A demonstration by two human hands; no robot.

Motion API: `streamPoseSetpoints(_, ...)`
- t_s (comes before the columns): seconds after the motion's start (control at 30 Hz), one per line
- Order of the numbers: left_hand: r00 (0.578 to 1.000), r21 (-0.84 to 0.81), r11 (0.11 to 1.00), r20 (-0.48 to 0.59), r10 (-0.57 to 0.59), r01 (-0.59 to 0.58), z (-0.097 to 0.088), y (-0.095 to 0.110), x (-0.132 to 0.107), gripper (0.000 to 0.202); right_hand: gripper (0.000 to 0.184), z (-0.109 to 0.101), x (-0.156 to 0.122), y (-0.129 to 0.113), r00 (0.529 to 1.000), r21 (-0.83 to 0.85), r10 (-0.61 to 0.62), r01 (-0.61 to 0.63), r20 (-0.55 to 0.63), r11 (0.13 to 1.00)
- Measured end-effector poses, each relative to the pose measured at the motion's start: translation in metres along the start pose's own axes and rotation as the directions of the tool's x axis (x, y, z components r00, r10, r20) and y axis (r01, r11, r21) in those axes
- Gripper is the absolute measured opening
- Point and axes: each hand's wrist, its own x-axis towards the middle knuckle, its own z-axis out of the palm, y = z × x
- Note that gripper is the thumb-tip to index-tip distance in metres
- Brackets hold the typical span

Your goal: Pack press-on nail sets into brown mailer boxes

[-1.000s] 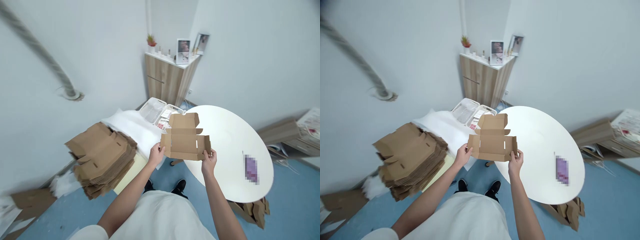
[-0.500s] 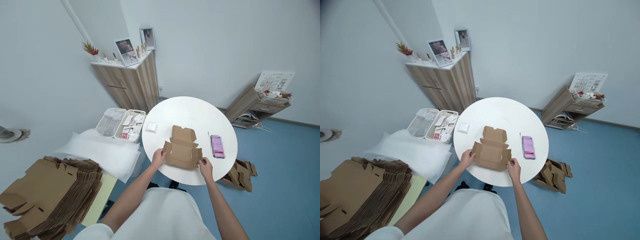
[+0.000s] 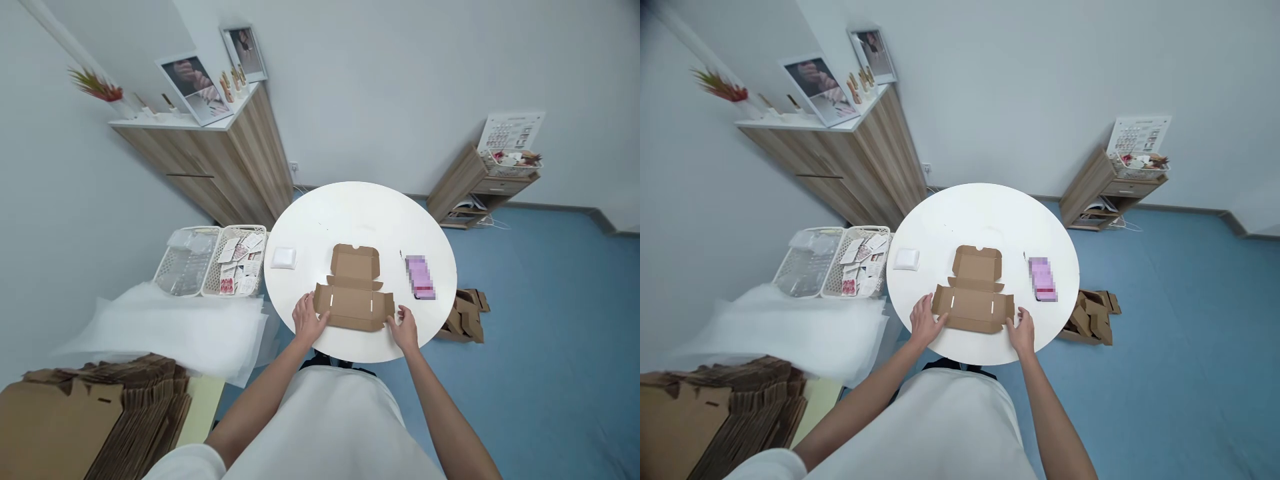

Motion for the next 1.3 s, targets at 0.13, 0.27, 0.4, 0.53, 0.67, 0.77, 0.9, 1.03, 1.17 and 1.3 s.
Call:
streamPoseSetpoints(0.13, 0.918, 0.077, 0.924, 0.168, 0.359, -0.376, -0.004, 0.006, -0.001, 0.067, 0.047, -0.002, 0.004, -0.014, 0.99, -0.149, -0.096, 0.08, -0.107, 0.986)
streamPoseSetpoints(0.27, 0.793, 0.086, 0.828, 0.358, 0.493, -0.554, 0.003, 0.013, 0.006, 0.06, 0.045, 0.0, 0.017, -0.04, 0.992, -0.226, -0.121, 0.109, -0.037, 0.968)
streamPoseSetpoints(0.4, 0.77, 0.104, 0.816, 0.415, 0.484, -0.569, 0.012, 0.017, 0.011, 0.049, 0.043, 0.004, 0.043, -0.062, 0.98, -0.263, -0.171, 0.193, 0.105, 0.945)
streamPoseSetpoints(0.53, 0.777, 0.076, 0.833, 0.413, 0.474, -0.548, 0.017, 0.021, 0.011, 0.043, 0.042, 0.01, 0.075, -0.07, 0.957, -0.162, -0.155, 0.197, 0.244, 0.967)
streamPoseSetpoints(0.67, 0.814, 0.068, 0.88, 0.419, 0.403, -0.471, 0.022, 0.026, 0.01, 0.041, 0.038, 0.018, 0.1, -0.071, 0.924, 0.05, -0.136, 0.126, 0.357, 0.991)
streamPoseSetpoints(0.77, 0.834, 0.046, 0.913, 0.426, 0.349, -0.406, 0.026, 0.032, 0.011, 0.043, 0.039, 0.022, 0.111, -0.072, 0.916, 0.118, -0.109, 0.068, 0.387, 0.991)
streamPoseSetpoints(0.9, 0.866, 0.054, 0.939, 0.407, 0.291, -0.341, 0.029, 0.04, 0.016, 0.057, 0.04, 0.027, 0.12, -0.072, 0.898, 0.111, -0.124, 0.085, 0.423, 0.99)
streamPoseSetpoints(1.03, 0.913, 0.157, 0.933, 0.309, 0.266, -0.324, 0.03, 0.051, 0.029, 0.077, 0.04, 0.027, 0.12, -0.068, 0.874, 0.104, -0.18, 0.148, 0.452, 0.983)
streamPoseSetpoints(1.17, 0.905, 0.223, 0.91, 0.33, 0.267, -0.35, 0.03, 0.058, 0.045, 0.1, 0.041, 0.022, 0.11, -0.065, 0.854, 0.014, -0.224, 0.247, 0.469, 0.969)
streamPoseSetpoints(1.3, 0.884, 0.21, 0.902, 0.374, 0.281, -0.376, 0.031, 0.058, 0.053, 0.108, 0.04, 0.013, 0.091, -0.068, 0.837, -0.168, -0.273, 0.391, 0.475, 0.905)
